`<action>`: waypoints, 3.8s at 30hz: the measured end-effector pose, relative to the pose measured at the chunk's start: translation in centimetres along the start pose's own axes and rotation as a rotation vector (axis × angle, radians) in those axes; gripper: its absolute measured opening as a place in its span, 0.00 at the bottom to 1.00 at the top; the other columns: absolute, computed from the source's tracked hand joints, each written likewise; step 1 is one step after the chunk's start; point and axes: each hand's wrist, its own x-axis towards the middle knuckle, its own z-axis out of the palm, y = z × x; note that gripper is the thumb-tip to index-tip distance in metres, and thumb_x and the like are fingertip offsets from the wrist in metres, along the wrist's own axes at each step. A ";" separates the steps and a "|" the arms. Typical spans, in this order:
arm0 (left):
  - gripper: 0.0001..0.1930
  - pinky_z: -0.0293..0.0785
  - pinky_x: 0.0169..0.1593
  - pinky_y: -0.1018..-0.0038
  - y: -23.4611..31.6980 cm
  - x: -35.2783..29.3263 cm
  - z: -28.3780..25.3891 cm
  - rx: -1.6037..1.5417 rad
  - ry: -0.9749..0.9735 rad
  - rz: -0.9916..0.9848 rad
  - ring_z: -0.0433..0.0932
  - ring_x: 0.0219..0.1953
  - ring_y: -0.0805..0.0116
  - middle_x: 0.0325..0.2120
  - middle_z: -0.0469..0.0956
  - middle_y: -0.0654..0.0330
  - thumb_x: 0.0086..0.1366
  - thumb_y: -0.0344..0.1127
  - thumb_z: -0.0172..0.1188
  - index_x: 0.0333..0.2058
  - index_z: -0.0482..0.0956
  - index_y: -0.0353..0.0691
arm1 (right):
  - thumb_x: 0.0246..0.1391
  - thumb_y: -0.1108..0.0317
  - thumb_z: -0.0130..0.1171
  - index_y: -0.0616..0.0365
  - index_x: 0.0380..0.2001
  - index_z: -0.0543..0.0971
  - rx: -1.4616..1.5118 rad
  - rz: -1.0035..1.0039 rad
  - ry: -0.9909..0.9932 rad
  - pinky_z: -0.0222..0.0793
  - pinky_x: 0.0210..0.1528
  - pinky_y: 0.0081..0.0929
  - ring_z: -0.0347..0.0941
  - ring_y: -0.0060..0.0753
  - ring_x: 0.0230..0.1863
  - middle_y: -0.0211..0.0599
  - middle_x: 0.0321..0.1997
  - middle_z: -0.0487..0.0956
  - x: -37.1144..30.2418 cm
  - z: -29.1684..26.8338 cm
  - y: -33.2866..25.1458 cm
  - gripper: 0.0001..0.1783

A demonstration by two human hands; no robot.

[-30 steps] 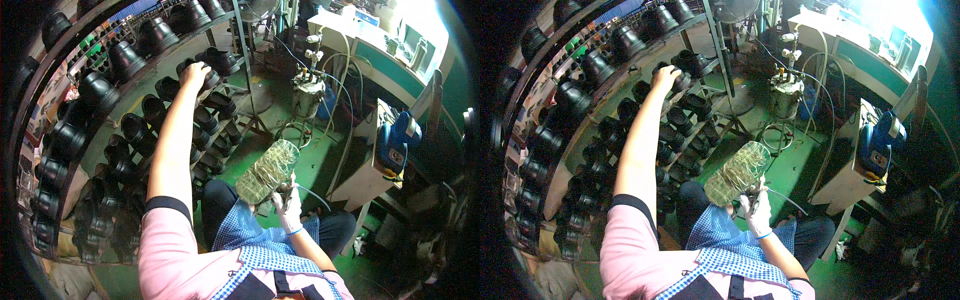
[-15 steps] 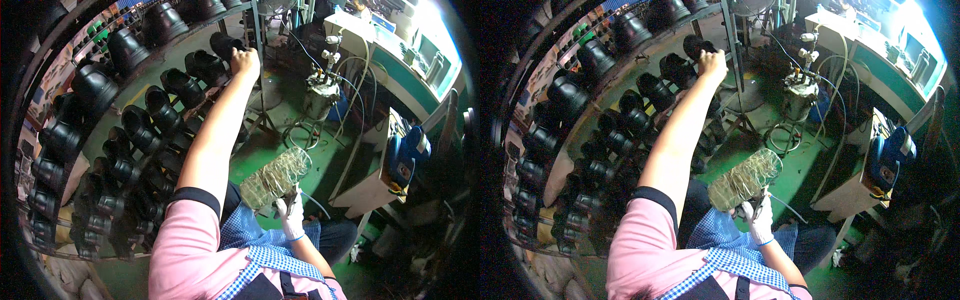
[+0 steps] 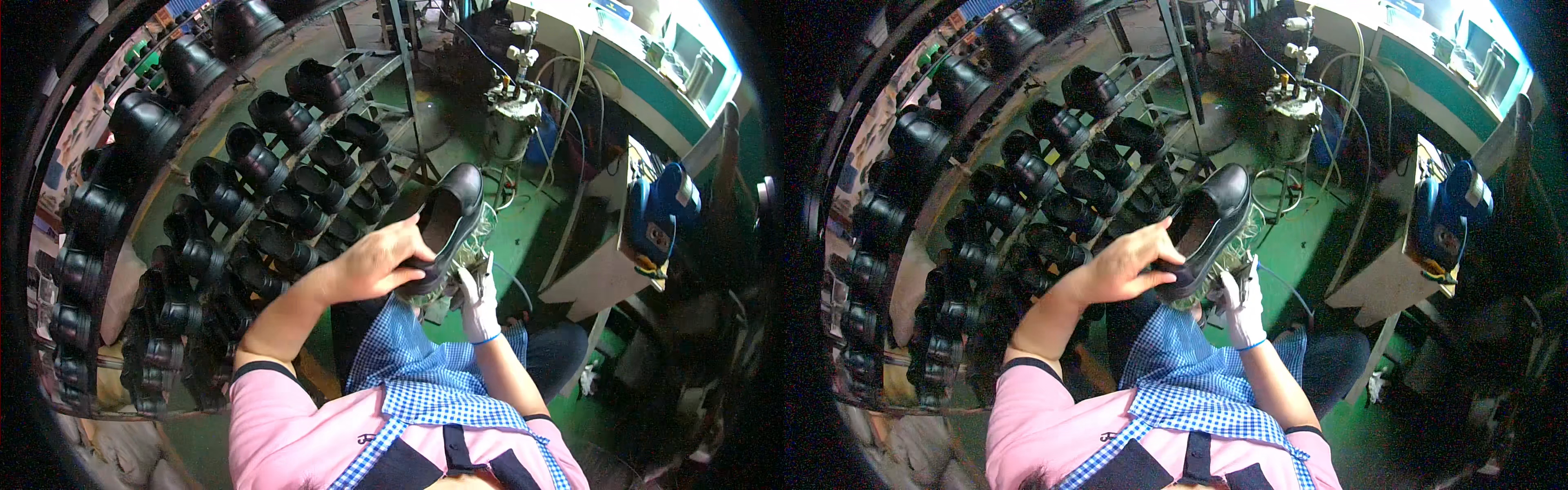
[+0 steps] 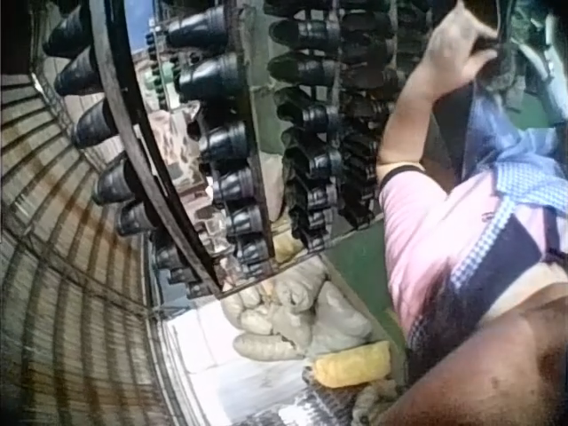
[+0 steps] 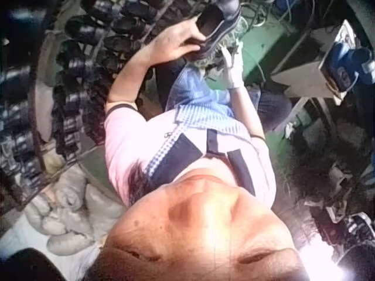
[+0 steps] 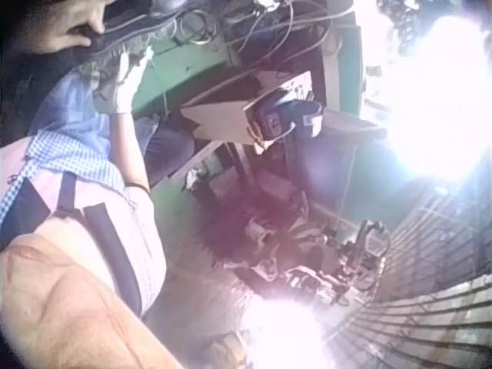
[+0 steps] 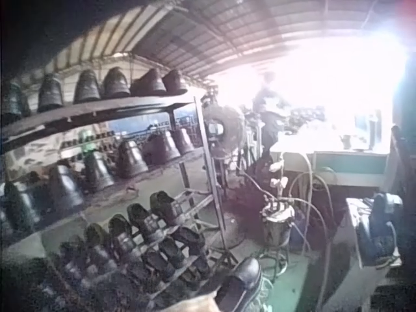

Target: The recorder uses a spray gun to apply adhesive to the soles and edges of black shoes in a manufacturing facility.

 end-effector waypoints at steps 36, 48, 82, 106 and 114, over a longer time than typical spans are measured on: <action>0.17 0.65 0.65 0.47 4.5 -2.6 4.7 0.376 0.051 -0.151 0.73 0.56 0.50 0.50 0.74 0.57 0.57 0.35 0.71 0.45 0.81 0.43 | 0.65 0.55 0.58 0.52 0.58 0.75 -0.677 -0.160 0.117 0.76 0.46 0.39 0.80 0.49 0.44 0.45 0.44 0.80 0.2 -2.6 -0.1 0.22; 0.21 0.72 0.62 0.52 6.1 -1.7 4.7 0.576 -0.148 -0.012 0.75 0.57 0.60 0.51 0.78 0.63 0.59 0.28 0.63 0.52 0.80 0.46 | 0.60 0.53 0.66 0.55 0.40 0.82 -0.171 -0.113 0.002 0.75 0.37 0.32 0.79 0.40 0.34 0.40 0.35 0.80 -3.3 -4.8 2.1 0.16; 0.19 0.79 0.56 0.59 6.7 2.4 3.8 0.524 -0.391 -0.027 0.77 0.57 0.56 0.52 0.79 0.60 0.55 0.25 0.62 0.47 0.83 0.47 | 0.53 0.58 0.68 0.51 0.33 0.79 -0.456 -0.378 -0.107 0.73 0.28 0.32 0.77 0.42 0.26 0.36 0.27 0.76 -10.1 -7.1 -6.0 0.11; 0.24 0.77 0.43 0.59 2.7 12.8 7.4 0.614 -0.223 -0.087 0.79 0.43 0.47 0.46 0.73 0.50 0.62 0.39 0.68 0.55 0.73 0.41 | 0.54 0.62 0.69 0.55 0.35 0.83 -0.437 -0.428 0.186 0.74 0.30 0.32 0.78 0.41 0.27 0.38 0.28 0.78 -4.3 -9.1 -6.7 0.10; 0.24 0.79 0.40 0.59 -1.9 15.6 6.6 0.919 -0.189 -0.131 0.82 0.38 0.48 0.40 0.78 0.50 0.67 0.50 0.63 0.47 0.73 0.34 | 0.60 0.59 0.65 0.55 0.37 0.82 -0.276 -0.384 0.214 0.73 0.30 0.34 0.77 0.43 0.27 0.40 0.26 0.77 1.6 -6.5 -5.9 0.11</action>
